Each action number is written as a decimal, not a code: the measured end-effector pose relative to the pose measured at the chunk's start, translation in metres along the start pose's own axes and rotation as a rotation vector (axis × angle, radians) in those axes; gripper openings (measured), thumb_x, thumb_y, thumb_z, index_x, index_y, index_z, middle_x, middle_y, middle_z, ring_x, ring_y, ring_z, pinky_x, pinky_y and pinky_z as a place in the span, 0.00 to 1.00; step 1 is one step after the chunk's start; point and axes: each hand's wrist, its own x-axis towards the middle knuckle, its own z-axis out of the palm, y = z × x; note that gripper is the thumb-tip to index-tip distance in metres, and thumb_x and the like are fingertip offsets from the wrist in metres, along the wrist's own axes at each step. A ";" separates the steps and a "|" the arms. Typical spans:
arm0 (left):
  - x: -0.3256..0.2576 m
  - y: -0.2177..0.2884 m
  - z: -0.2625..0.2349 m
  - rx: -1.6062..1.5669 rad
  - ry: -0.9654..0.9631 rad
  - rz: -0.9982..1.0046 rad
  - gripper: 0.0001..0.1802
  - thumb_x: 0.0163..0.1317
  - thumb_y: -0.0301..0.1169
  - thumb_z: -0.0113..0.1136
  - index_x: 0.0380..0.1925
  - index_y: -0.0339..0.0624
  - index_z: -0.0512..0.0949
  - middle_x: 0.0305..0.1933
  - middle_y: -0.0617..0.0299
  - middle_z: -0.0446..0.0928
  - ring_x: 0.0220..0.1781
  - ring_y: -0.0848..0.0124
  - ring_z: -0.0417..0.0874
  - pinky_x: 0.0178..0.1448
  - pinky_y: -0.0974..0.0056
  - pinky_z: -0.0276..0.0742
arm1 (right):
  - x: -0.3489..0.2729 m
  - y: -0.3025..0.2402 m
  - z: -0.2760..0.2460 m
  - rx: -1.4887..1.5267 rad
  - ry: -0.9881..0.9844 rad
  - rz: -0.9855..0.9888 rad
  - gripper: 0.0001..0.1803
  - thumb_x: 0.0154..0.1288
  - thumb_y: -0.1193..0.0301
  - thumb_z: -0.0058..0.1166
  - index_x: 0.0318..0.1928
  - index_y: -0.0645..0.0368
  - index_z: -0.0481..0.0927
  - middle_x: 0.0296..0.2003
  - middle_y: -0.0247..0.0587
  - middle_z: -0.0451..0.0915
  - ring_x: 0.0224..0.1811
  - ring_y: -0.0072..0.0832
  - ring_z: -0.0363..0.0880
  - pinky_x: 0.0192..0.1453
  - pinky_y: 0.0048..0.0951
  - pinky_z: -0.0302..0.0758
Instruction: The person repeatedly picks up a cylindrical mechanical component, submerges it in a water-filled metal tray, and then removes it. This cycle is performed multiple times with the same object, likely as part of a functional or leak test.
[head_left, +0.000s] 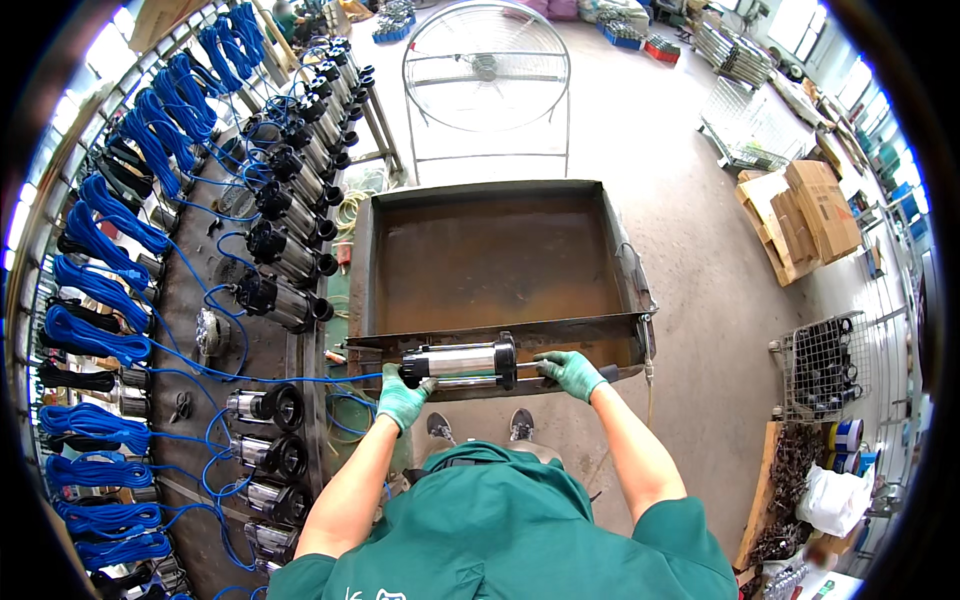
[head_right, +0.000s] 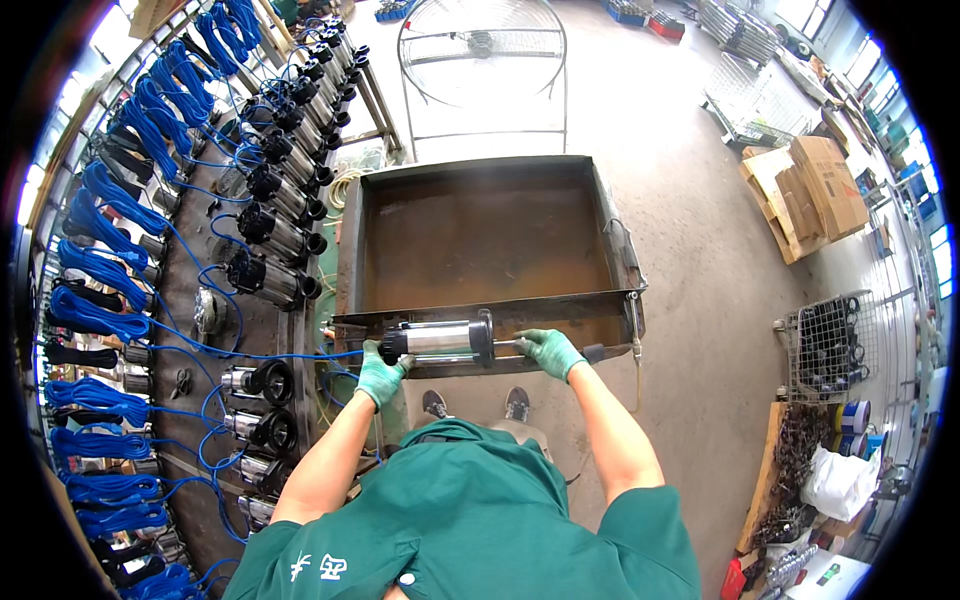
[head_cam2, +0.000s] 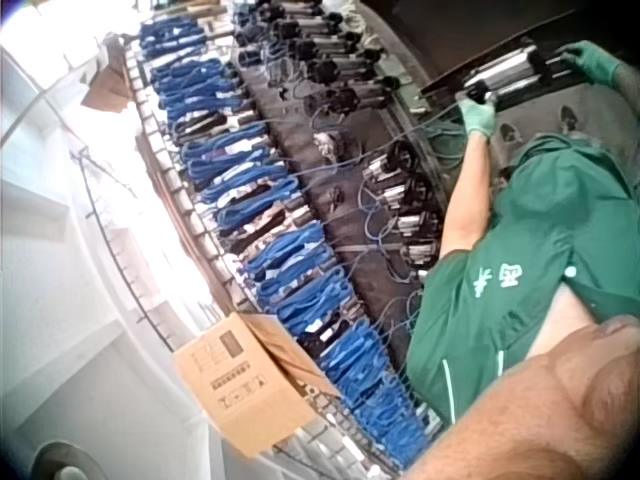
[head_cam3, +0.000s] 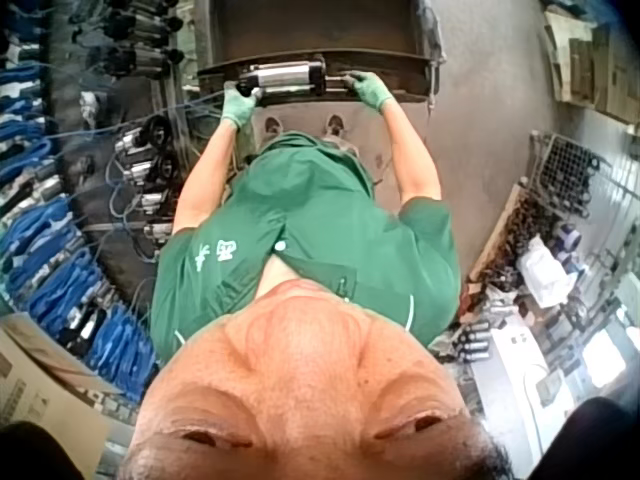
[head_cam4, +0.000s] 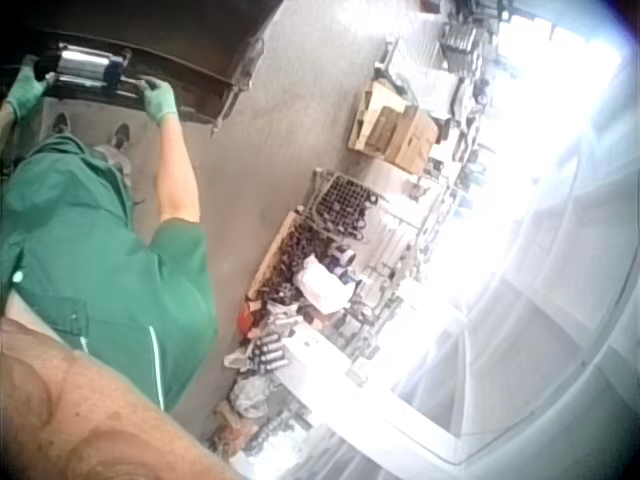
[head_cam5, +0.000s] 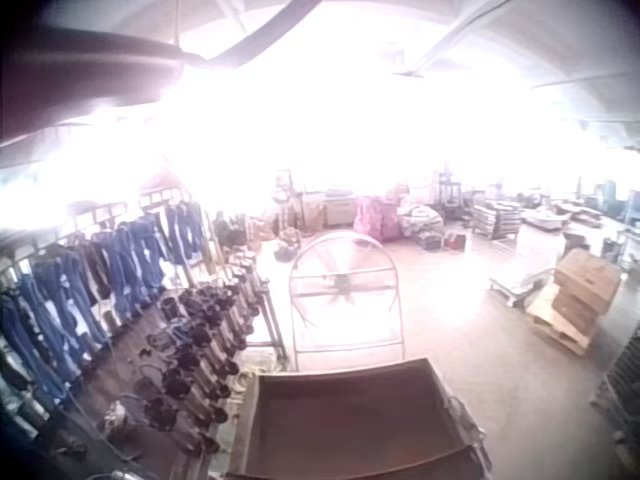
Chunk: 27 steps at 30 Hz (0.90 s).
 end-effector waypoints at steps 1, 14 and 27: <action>-0.003 0.005 0.001 -0.005 0.014 0.016 0.34 0.57 0.29 0.82 0.53 0.37 0.66 0.45 0.57 0.81 0.44 0.68 0.81 0.52 0.61 0.81 | -0.001 -0.013 -0.003 0.065 -0.020 0.091 0.26 0.75 0.55 0.64 0.58 0.65 0.84 0.39 0.39 0.88 0.42 0.27 0.87 0.52 0.28 0.84; -0.001 -0.006 0.008 -0.090 0.075 0.043 0.32 0.57 0.26 0.80 0.54 0.40 0.67 0.46 0.60 0.79 0.45 0.70 0.79 0.52 0.63 0.80 | 0.001 0.001 0.028 0.244 0.229 0.064 0.25 0.77 0.48 0.59 0.48 0.59 0.88 0.23 0.33 0.80 0.22 0.19 0.74 0.27 0.27 0.73; -0.001 -0.008 0.000 -0.061 0.022 0.035 0.30 0.60 0.27 0.78 0.53 0.40 0.65 0.44 0.61 0.77 0.42 0.71 0.78 0.48 0.65 0.78 | -0.026 0.061 -0.036 -0.524 1.146 -0.246 0.17 0.70 0.65 0.61 0.53 0.62 0.83 0.51 0.55 0.83 0.55 0.51 0.81 0.62 0.47 0.78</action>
